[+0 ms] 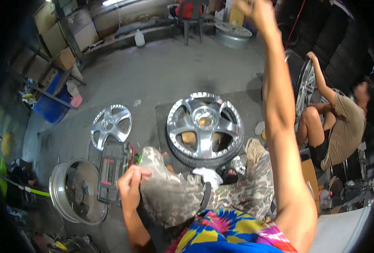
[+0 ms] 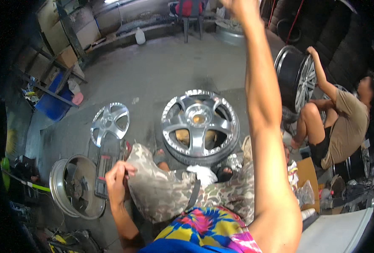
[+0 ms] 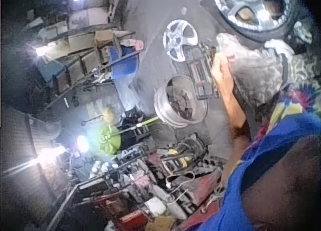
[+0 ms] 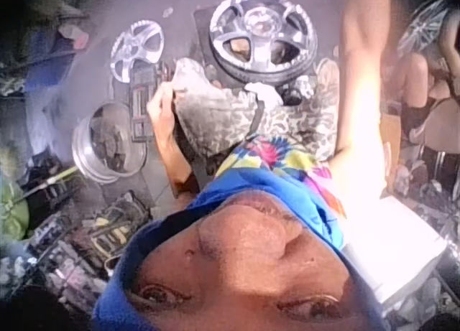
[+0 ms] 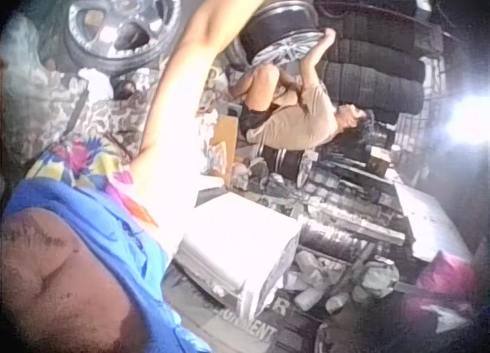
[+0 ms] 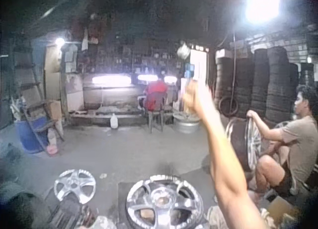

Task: The person cleans a silver wheel rim by spraying liquid from a green bottle and wiping the surface with a white cloth. They repeatedly apply the liquid and wipe different sections of the rim, occasionally lifting and rotating the rim to access other areas.

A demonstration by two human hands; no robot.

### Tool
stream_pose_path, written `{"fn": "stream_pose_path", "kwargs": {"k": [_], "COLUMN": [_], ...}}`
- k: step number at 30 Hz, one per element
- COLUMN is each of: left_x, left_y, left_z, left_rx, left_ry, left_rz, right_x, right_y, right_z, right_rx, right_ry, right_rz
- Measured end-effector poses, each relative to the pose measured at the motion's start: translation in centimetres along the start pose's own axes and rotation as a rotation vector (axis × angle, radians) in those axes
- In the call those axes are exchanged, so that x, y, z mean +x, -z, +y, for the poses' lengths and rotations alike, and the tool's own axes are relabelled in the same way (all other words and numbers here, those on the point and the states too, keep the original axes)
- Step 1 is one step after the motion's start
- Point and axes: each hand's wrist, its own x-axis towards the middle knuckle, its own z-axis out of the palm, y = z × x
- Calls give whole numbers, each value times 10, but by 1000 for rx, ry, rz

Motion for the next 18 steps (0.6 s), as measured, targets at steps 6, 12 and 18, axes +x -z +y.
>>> {"fn": "stream_pose_path", "kwargs": {"k": [6, 12, 18], "left_x": [-2, 19, 65], "left_y": [-9, -17, -60], "left_z": [2, 8, 43], "left_rx": [108, 268, 394], "left_ry": [-68, -69, -145], "left_rz": [89, 52, -367], "right_x": [-140, -331, -379], "right_y": [-45, -15, -28], "right_z": [80, 43, -15], "right_rx": [-120, 178, 362], "right_ry": [-218, -610, -635], "right_rz": [-256, -755, -998]}}
